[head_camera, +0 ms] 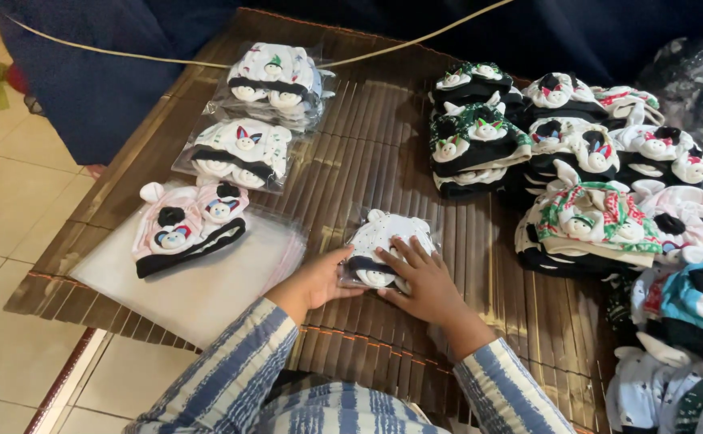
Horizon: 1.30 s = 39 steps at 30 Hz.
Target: Packaging knitted hats into individual plastic bags
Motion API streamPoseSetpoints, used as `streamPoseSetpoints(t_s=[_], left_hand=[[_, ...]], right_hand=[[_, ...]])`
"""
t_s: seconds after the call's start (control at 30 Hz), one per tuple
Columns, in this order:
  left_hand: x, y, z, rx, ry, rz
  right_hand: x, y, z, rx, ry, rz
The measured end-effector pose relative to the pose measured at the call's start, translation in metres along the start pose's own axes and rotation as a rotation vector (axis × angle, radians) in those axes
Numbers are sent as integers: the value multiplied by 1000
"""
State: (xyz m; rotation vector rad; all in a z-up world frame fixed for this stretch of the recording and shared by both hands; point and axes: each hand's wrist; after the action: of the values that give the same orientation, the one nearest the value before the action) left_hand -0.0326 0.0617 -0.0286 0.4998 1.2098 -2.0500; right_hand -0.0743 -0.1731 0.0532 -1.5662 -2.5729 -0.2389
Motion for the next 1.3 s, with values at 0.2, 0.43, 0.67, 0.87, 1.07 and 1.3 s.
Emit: streamPoseSetpoints(t_s=[0.2,0.43,0.67,0.87,1.07,1.3], left_hand=[[-2,-2,28,-160,290,99],[10,35,5,-277,702,220],[-93,-56,9,-339,1146,650],[-230,-78,-80,-396,796,643],[-291,-89,-150,-677,913,508],[-268,-111,-112,-1008,1607,689]], right_hand=[[15,-22,0,-29,-97,-26],[15,-33,16,-104,-124,-13],[-16,-41,24,-347,72,39],[-13,-41,36,-372,-21,66],[-7,-36,34,-394,-85,54],[-8,-35,33,-378,-93,52]])
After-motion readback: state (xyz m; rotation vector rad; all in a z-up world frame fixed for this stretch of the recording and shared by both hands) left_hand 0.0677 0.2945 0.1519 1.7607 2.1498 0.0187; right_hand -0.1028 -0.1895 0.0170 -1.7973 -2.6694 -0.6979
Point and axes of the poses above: each hand's wrist, its own y-axis towards the middle knuckle, its own z-axis out of the palm, x = y × z, and after that the axes turned 3 degrees about -x, right-handed
